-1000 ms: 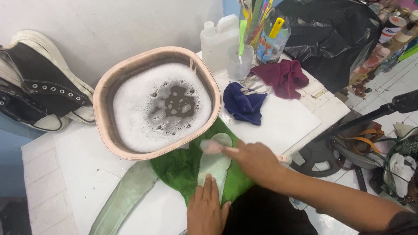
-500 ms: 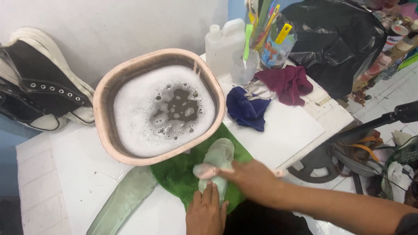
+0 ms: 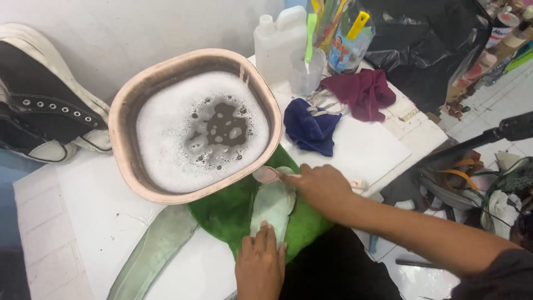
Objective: The person cleans two light green shoe insoles on a white table. They scrub the insoles with a pink brush dipped in soapy water, then wipe them with a blue cloth and a green cloth. The person repeats the scrubbing and wiping process for both insoles.
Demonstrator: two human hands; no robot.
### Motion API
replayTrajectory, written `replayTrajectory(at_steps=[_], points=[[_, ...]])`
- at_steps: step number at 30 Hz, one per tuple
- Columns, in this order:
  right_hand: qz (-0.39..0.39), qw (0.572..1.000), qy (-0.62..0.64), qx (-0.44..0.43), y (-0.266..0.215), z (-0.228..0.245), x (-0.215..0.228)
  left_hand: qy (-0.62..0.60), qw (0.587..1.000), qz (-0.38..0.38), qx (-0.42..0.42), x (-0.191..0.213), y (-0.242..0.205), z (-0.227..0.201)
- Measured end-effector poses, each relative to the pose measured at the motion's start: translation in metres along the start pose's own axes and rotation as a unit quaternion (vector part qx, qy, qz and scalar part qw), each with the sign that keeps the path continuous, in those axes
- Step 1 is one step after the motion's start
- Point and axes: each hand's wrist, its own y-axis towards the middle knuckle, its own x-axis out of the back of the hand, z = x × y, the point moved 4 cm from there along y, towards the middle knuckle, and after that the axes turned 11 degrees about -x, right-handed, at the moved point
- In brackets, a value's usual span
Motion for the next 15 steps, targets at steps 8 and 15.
replayTrajectory(at_steps=[8, 15], points=[[-0.019, 0.997, 0.071, 0.035, -0.025, 0.006, 0.007, 0.026, 0.999, -0.037, 0.024, -0.022, -0.005, 0.001], [-0.058, 0.99, 0.114, 0.054, -0.042, 0.003, 0.001, 0.069, 0.996, -0.027, 0.043, -0.03, -0.011, -0.007]])
